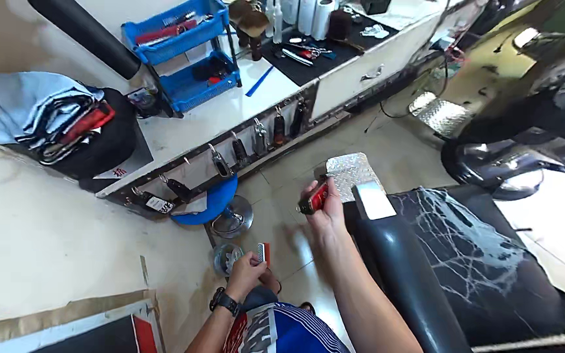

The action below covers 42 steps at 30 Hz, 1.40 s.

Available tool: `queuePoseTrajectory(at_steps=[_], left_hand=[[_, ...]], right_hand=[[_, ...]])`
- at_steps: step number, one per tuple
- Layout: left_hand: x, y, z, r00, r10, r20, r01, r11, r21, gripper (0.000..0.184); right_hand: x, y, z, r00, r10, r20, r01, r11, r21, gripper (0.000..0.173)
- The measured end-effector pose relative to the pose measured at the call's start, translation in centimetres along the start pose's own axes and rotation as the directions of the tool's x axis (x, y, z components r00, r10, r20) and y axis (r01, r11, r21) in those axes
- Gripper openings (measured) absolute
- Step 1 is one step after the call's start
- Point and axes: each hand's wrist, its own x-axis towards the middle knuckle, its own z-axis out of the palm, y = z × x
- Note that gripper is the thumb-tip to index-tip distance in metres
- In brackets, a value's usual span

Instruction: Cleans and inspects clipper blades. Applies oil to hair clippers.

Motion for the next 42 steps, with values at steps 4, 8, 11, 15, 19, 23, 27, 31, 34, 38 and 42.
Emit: queuePoseTrajectory(at_steps=[4, 8, 11, 15, 19, 23, 27, 31, 34, 38, 42], left_hand=[[3.4, 0.1, -4.6, 0.998, -0.036, 0.051, 0.041, 0.993, -0.107, 0.037], [5.7, 1.5, -9.3, 0.998, 0.049, 0.042, -0.040, 0.983, -0.178, 0.035], [6.5, 3.4, -12.2, 0.989, 0.144, -0.015, -0.143, 0.953, -0.267, 0.030], [6.7, 5.2, -15.0, 0.970, 0.237, -0.054, -0.240, 0.899, -0.366, 0.026], [5.8, 7.3, -16.0, 0.943, 0.327, -0.067, -0.324, 0.849, -0.417, 0.024], [3.4, 12.5, -15.9, 0.829, 0.548, -0.111, -0.542, 0.739, -0.401, 0.027], [1.4, 19.6, -14.2, 0.692, 0.702, -0.172, -0.722, 0.663, -0.198, 0.030], [2.6, 25.1, -12.7, 0.670, 0.693, -0.266, -0.684, 0.716, 0.140, 0.038], [4.6, 24.8, -11.2, 0.726, 0.656, -0.207, -0.620, 0.754, 0.217, 0.031], [6.0, 19.1, -9.9, 0.901, 0.433, 0.028, -0.430, 0.882, 0.195, 0.034], [7.3, 11.8, -11.5, 0.983, 0.183, 0.015, -0.183, 0.976, 0.114, 0.041]], right_hand=[[2.4, 2.8, 4.7, 0.992, -0.091, 0.084, 0.102, 0.985, -0.138, 0.020], [4.8, 5.8, 9.1, 0.984, -0.029, 0.178, 0.043, 0.996, -0.074, 0.017], [5.4, 7.4, 11.5, 0.978, 0.052, 0.202, -0.067, 0.995, 0.071, 0.019], [5.9, 8.6, 12.9, 0.988, 0.053, 0.147, -0.078, 0.981, 0.175, 0.024], [6.8, 8.6, 12.7, 0.992, 0.053, 0.116, -0.079, 0.970, 0.231, 0.025], [7.4, 7.8, 11.7, 0.977, 0.040, 0.208, -0.105, 0.945, 0.309, 0.027], [8.4, 6.6, 10.6, 0.928, 0.042, 0.370, -0.164, 0.938, 0.305, 0.031], [9.1, 5.4, 9.9, 0.896, 0.029, 0.443, -0.150, 0.959, 0.241, 0.031], [9.3, 4.7, 10.1, 0.912, -0.029, 0.408, -0.059, 0.978, 0.202, 0.030], [9.8, 4.2, 10.7, 0.916, -0.109, 0.387, 0.072, 0.992, 0.108, 0.025], [9.1, 7.1, 12.5, 0.888, -0.025, 0.460, 0.041, 0.999, -0.024, 0.022]])
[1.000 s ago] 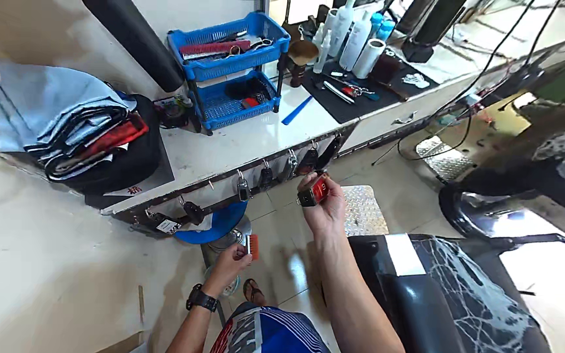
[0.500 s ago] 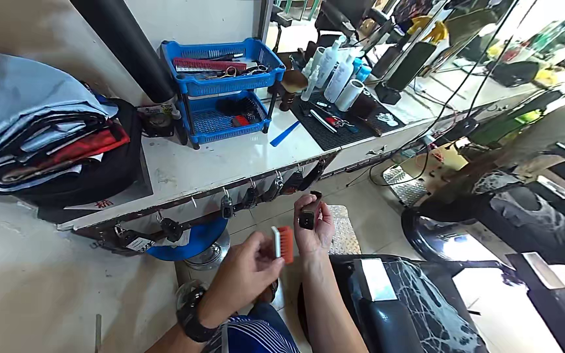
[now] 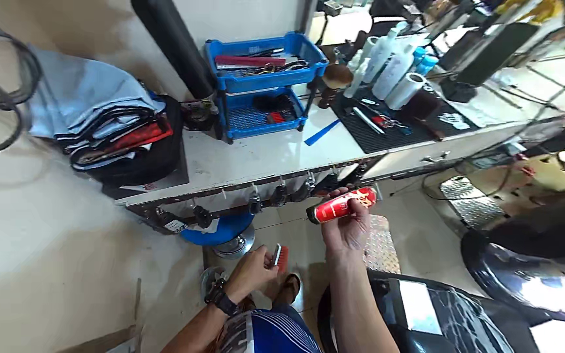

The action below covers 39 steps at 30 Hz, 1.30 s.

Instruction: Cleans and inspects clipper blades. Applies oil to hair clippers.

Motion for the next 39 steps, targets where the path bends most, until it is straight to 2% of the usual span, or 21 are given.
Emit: queuePoseTrajectory(at_steps=[3, 6, 9, 12, 16, 22, 26, 30, 33, 39], left_hand=[[-1.7, -3.4, -1.4, 0.993, -0.117, -0.032, 0.114, 0.989, -0.095, 0.046], [-3.8, -5.4, -2.3, 0.980, -0.187, -0.071, 0.174, 0.971, -0.163, 0.046], [-5.8, -7.2, -2.7, 0.972, -0.213, -0.101, 0.182, 0.950, -0.255, 0.045], [-7.5, -8.5, -2.6, 0.957, -0.237, -0.166, 0.160, 0.910, -0.382, 0.043], [-9.6, -9.4, -2.8, 0.919, -0.272, -0.285, 0.087, 0.846, -0.525, 0.039], [-10.6, -10.5, -3.0, 0.897, -0.286, -0.336, 0.030, 0.799, -0.600, 0.035], [-10.4, -10.6, -2.9, 0.890, -0.271, -0.368, -0.015, 0.787, -0.617, 0.032], [-10.1, -10.2, -3.0, 0.896, -0.256, -0.363, -0.031, 0.779, -0.627, 0.031], [-9.8, -9.9, -3.0, 0.899, -0.241, -0.366, -0.047, 0.777, -0.627, 0.034], [-9.7, -9.6, -3.3, 0.905, -0.209, -0.370, -0.090, 0.757, -0.648, 0.034]], right_hand=[[0.4, 3.7, 1.5, 0.998, 0.069, 0.008, -0.068, 0.992, -0.108, 0.022], [1.0, 8.1, 3.0, 0.990, 0.128, -0.059, -0.136, 0.978, -0.159, 0.024], [1.2, 12.4, 4.3, 0.986, 0.131, -0.100, -0.149, 0.969, -0.199, 0.023], [1.1, 15.7, 4.7, 0.990, 0.118, -0.078, -0.135, 0.955, -0.265, 0.022], [1.0, 18.6, 5.2, 0.994, 0.041, -0.103, -0.073, 0.938, -0.340, 0.031], [0.5, 19.7, 5.7, 0.993, -0.047, -0.108, -0.005, 0.898, -0.440, 0.036], [0.2, 19.8, 7.0, 0.985, -0.089, -0.149, -0.012, 0.824, -0.567, 0.035], [1.1, 20.8, 7.5, 0.975, -0.163, -0.152, 0.039, 0.795, -0.606, 0.046], [1.0, 21.4, 8.1, 0.975, -0.185, -0.121, 0.064, 0.761, -0.646, 0.058], [0.3, 21.6, 7.4, 0.971, -0.235, 0.041, 0.202, 0.720, -0.664, 0.061]])
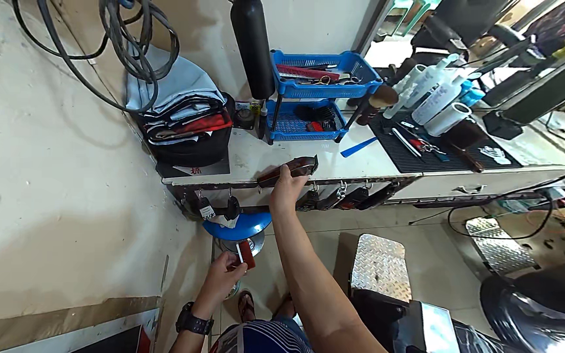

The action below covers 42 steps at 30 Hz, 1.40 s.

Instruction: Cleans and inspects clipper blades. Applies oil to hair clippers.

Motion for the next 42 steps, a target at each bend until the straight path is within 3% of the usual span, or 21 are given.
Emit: queuePoseTrajectory(at_steps=[9, 12, 14, 17, 21, 25, 27, 34, 42], left_hand=[[0.1, 0.3, 0.1, 1.000, -0.011, 0.015, 0.011, 0.999, -0.032, 0.030], [0.4, 0.5, 0.0, 1.000, -0.009, 0.018, 0.010, 0.999, -0.050, 0.030], [0.4, 0.5, -0.3, 1.000, -0.001, 0.024, 0.003, 0.998, -0.067, 0.029], [0.3, 0.4, -0.5, 1.000, -0.010, 0.026, 0.012, 0.997, -0.075, 0.028], [0.1, 0.3, -0.6, 0.999, -0.036, 0.015, 0.037, 0.997, -0.062, 0.029], [-0.6, 0.4, -1.0, 0.997, -0.070, -0.013, 0.070, 0.997, -0.028, 0.031], [-1.2, 0.7, -1.2, 0.996, -0.085, -0.030, 0.085, 0.996, -0.013, 0.031], [-3.0, 0.8, -2.2, 0.988, -0.114, -0.106, 0.120, 0.992, 0.048, 0.028], [-4.3, -0.3, -3.3, 0.966, -0.173, -0.192, 0.190, 0.979, 0.078, 0.027]], right_hand=[[-1.6, -0.8, -2.4, 0.993, 0.121, -0.016, -0.121, 0.991, -0.050, 0.064], [-1.6, -0.8, -5.0, 0.985, 0.174, -0.005, -0.172, 0.975, 0.140, 0.038], [-1.8, -0.7, -7.7, 0.955, 0.295, -0.004, -0.281, 0.915, 0.288, 0.025], [-3.5, 0.2, -11.7, 0.859, 0.512, -0.001, -0.467, 0.785, 0.406, 0.032], [-6.9, 3.3, -15.7, 0.664, 0.745, 0.070, -0.674, 0.555, 0.488, 0.037], [-7.6, 8.0, -17.8, 0.502, 0.843, 0.192, -0.791, 0.358, 0.496, 0.034], [-7.0, 10.4, -18.2, 0.458, 0.849, 0.265, -0.842, 0.318, 0.437, 0.031], [-4.4, 14.4, -16.1, 0.413, 0.857, 0.307, -0.851, 0.244, 0.464, 0.034], [-2.6, 16.5, -14.1, 0.416, 0.877, 0.240, -0.845, 0.276, 0.458, 0.038]])
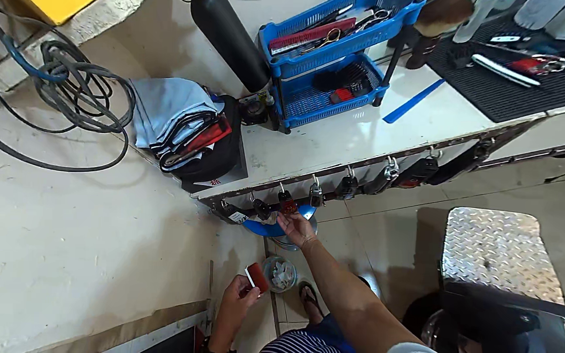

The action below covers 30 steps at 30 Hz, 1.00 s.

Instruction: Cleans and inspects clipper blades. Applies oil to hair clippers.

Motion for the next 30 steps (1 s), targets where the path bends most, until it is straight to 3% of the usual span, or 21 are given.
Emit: queuePoseTrajectory(at_steps=[4, 6, 7, 9, 11, 13, 16, 19, 22, 26, 28, 30], left_hand=[[-0.4, -0.6, -0.5, 0.999, -0.009, -0.036, 0.008, 0.999, -0.035, 0.027], [-0.5, -1.0, -0.8, 0.998, -0.004, -0.062, 0.002, 0.999, -0.045, 0.026], [-0.6, -1.2, -1.0, 0.997, 0.001, -0.072, -0.004, 0.999, -0.048, 0.026], [-0.6, -1.6, -1.2, 0.996, 0.022, -0.092, -0.026, 0.998, -0.049, 0.027], [-0.6, -1.8, -1.4, 0.992, 0.040, -0.118, -0.046, 0.998, -0.051, 0.029], [-0.7, -1.9, -1.3, 0.991, 0.056, -0.122, -0.065, 0.995, -0.072, 0.030], [-0.8, -1.5, -1.0, 0.991, 0.093, -0.096, -0.103, 0.989, -0.103, 0.031], [-1.1, -0.8, -0.8, 0.991, 0.107, -0.079, -0.116, 0.985, -0.127, 0.031], [-1.3, -1.5, -1.1, 0.988, 0.131, -0.081, -0.142, 0.978, -0.151, 0.031], [-1.8, -2.8, -1.7, 0.985, 0.145, -0.095, -0.162, 0.968, -0.193, 0.028], [-2.0, -3.0, -1.8, 0.985, 0.138, -0.098, -0.157, 0.965, -0.212, 0.026], [-2.1, -2.8, -1.8, 0.988, 0.123, -0.094, -0.142, 0.961, -0.237, 0.024]], right_hand=[[0.7, 0.1, -0.4, 0.999, 0.026, -0.048, -0.032, 0.993, -0.116, 0.031], [0.6, 0.7, -1.3, 0.996, 0.003, -0.088, -0.042, 0.897, -0.441, 0.035], [0.0, 1.3, -1.6, 0.995, -0.047, -0.087, -0.020, 0.764, -0.645, 0.036], [-2.3, 2.6, -1.3, 0.978, -0.194, 0.082, 0.148, 0.352, -0.924, 0.046], [-5.1, 4.1, 0.4, 0.888, -0.285, 0.362, 0.370, -0.026, -0.929, 0.066], [-6.2, 5.7, 2.7, 0.791, -0.307, 0.529, 0.483, -0.219, -0.848, 0.081], [-4.0, 7.4, 5.4, 0.756, -0.348, 0.554, 0.485, -0.271, -0.831, 0.084], [-1.4, 7.2, 6.6, 0.787, -0.359, 0.502, 0.433, -0.258, -0.863, 0.062], [-2.0, 6.0, 5.9, 0.840, -0.250, 0.482, 0.411, -0.289, -0.865, 0.051], [-6.1, 2.8, 5.3, 0.916, -0.040, 0.400, 0.369, -0.314, -0.875, 0.056], [-9.0, 0.5, 7.9, 0.941, 0.032, 0.338, 0.316, -0.444, -0.839, 0.056], [-11.8, -1.2, 12.1, 0.956, 0.079, 0.281, 0.264, -0.646, -0.716, 0.051]])
